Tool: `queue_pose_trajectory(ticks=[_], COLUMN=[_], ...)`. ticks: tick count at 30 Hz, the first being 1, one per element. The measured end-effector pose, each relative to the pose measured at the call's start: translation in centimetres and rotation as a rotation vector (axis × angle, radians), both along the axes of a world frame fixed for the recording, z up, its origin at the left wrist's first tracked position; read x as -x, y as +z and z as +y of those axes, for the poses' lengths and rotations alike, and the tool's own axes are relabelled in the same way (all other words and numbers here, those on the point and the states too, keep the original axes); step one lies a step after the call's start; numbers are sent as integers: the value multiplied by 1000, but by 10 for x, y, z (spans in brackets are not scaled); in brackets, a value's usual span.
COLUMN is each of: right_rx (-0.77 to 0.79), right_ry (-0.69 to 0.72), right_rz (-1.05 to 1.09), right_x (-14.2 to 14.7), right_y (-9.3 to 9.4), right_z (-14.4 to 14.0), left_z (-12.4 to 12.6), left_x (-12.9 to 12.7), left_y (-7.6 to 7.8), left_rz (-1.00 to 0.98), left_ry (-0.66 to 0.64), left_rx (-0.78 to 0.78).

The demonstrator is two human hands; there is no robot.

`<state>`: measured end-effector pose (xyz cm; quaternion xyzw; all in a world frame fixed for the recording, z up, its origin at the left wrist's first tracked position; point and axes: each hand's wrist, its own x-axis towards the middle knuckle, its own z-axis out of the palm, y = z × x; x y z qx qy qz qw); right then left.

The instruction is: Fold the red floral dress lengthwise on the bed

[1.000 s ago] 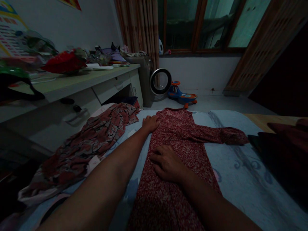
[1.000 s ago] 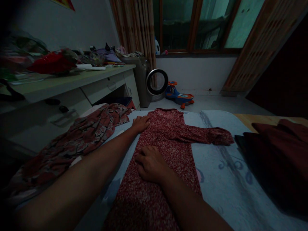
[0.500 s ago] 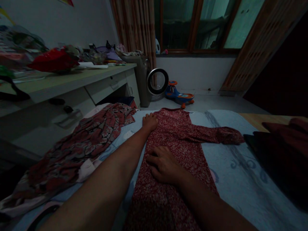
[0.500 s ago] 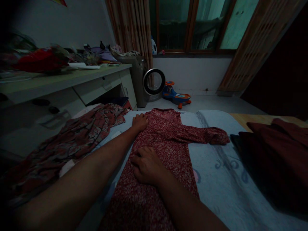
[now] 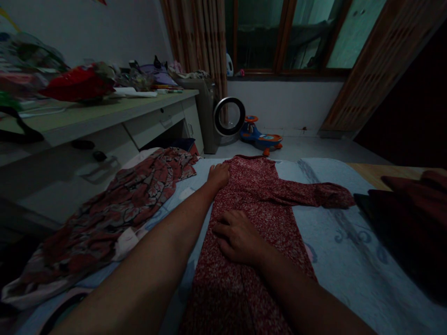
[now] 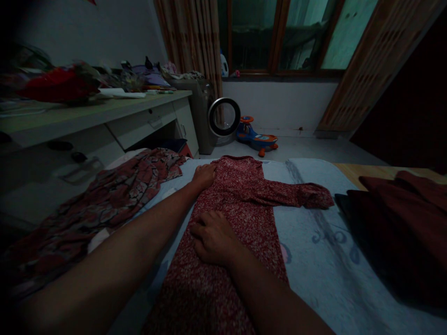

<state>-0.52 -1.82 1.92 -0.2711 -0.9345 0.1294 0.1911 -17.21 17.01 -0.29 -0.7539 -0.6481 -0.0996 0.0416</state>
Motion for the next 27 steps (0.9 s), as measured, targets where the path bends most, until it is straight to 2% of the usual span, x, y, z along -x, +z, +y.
queue_pose_trajectory(ticks=[5,14,20,27], right_rx=[-2,16,14,2], right_ry=[5,7,11,9], right_rz=[-2,-1,-2,-4], right_x=[-1,0,-1,-1], right_y=[1,0,2,1], right_z=[0,1,0,1], left_z=[9,12,17,7], left_x=[4,12,12,9], left_y=[-2,10,10,3], left_rz=[-5,2,-7,-23], left_ry=[13,-11,12,19], left_rx=[100,181,179,66])
